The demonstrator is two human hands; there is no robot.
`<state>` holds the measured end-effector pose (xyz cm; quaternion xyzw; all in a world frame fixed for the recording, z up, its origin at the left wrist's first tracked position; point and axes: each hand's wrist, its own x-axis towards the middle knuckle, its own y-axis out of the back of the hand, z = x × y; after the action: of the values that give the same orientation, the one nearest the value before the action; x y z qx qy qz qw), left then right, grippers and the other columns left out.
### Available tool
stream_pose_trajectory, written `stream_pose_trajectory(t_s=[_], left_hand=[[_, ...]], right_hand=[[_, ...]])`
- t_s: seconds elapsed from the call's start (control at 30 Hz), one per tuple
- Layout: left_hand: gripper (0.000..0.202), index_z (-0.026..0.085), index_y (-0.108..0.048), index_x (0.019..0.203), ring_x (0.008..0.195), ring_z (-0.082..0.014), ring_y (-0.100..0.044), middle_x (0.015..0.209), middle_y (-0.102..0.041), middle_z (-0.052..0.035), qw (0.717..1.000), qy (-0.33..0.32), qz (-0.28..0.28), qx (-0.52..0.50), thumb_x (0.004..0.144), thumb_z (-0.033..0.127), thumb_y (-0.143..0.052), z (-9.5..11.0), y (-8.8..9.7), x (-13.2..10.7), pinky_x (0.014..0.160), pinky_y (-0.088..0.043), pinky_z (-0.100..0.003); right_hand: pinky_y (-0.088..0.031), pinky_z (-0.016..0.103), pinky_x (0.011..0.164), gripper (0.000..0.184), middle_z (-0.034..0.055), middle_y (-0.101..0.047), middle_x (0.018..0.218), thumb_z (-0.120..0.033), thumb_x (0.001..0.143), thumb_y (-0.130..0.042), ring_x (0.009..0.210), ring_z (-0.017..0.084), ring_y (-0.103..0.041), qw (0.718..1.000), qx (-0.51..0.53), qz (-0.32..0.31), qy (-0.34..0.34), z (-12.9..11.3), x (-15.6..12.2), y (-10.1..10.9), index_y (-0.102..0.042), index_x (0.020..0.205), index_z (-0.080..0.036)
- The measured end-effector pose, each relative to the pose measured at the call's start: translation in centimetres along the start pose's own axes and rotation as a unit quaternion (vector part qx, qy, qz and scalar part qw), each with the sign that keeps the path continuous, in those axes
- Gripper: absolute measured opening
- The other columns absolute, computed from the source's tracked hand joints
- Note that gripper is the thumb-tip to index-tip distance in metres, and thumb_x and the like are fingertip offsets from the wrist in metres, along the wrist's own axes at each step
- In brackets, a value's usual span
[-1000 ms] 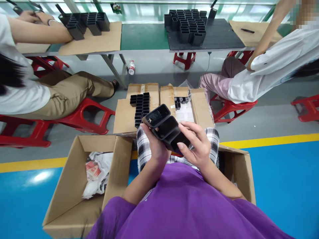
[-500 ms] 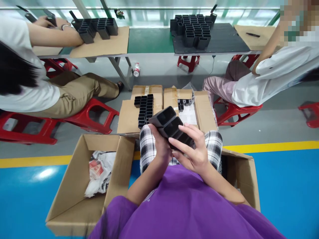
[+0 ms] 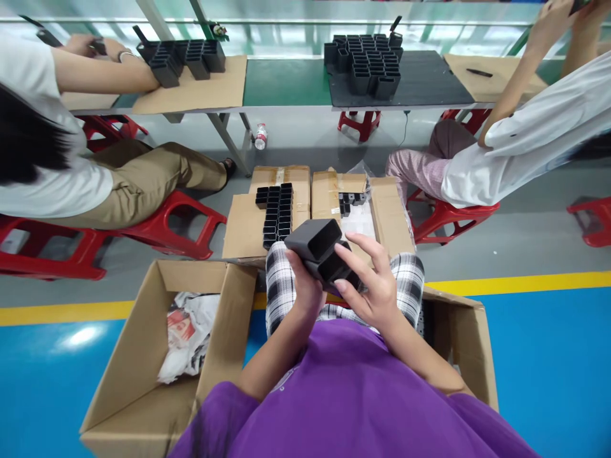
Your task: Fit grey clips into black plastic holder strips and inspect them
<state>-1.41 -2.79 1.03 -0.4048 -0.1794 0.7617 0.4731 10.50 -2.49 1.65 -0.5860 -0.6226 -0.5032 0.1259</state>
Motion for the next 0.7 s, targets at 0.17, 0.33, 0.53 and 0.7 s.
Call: stream_pose_trajectory(t_s=[0.17,0.33,0.53,0.7], left_hand=[[0.073,0.02,-0.075,0.095,0.093,-0.0249,-0.075,0.079,-0.076,-0.0063,0.999,-0.02,-0.027,-0.006,0.098,0.072,-0.023,1.4,-0.4,-0.1,0.087,-0.061,-0.037],[0.077,0.018,-0.076,0.096,0.062,-0.0172,-0.067,0.064,-0.068,-0.0033,0.997,-0.046,-0.065,0.014,0.104,0.058,-0.01,2.0,-0.9,-0.3,0.072,-0.061,-0.029],[0.07,0.018,-0.074,0.087,0.077,-0.0176,-0.071,0.075,-0.072,-0.0041,0.998,-0.042,-0.043,0.015,0.104,0.059,-0.02,1.9,-0.8,-0.4,0.08,-0.06,-0.028],[0.066,0.02,-0.072,0.093,0.091,-0.0268,-0.073,0.071,-0.07,-0.0059,0.992,-0.014,-0.125,0.021,0.099,0.068,-0.028,2.4,-0.2,-0.2,0.088,-0.061,-0.043]], right_hand=[[-0.058,0.047,0.101,0.05,0.0128,-0.066,0.13,-0.035,0.102,-0.054,0.122,0.027,-0.064,0.997,0.065,0.004,-0.05,0.0,-0.1,0.2,-0.049,0.151,-0.024],[-0.056,0.047,0.102,0.053,0.0119,-0.066,0.131,-0.035,0.101,-0.055,0.122,0.027,-0.063,0.993,0.111,0.003,-0.047,-0.2,-0.1,0.1,-0.046,0.153,-0.027],[-0.054,0.051,0.104,0.052,0.014,-0.064,0.133,-0.036,0.101,-0.055,0.125,0.029,-0.061,0.992,0.124,-0.013,-0.028,-0.2,0.2,0.0,-0.048,0.152,-0.026],[-0.057,0.048,0.098,0.037,0.0107,-0.067,0.126,-0.029,0.099,-0.059,0.116,0.027,-0.066,0.983,0.175,0.034,-0.035,-0.2,-0.2,-0.2,-0.063,0.136,-0.03]])
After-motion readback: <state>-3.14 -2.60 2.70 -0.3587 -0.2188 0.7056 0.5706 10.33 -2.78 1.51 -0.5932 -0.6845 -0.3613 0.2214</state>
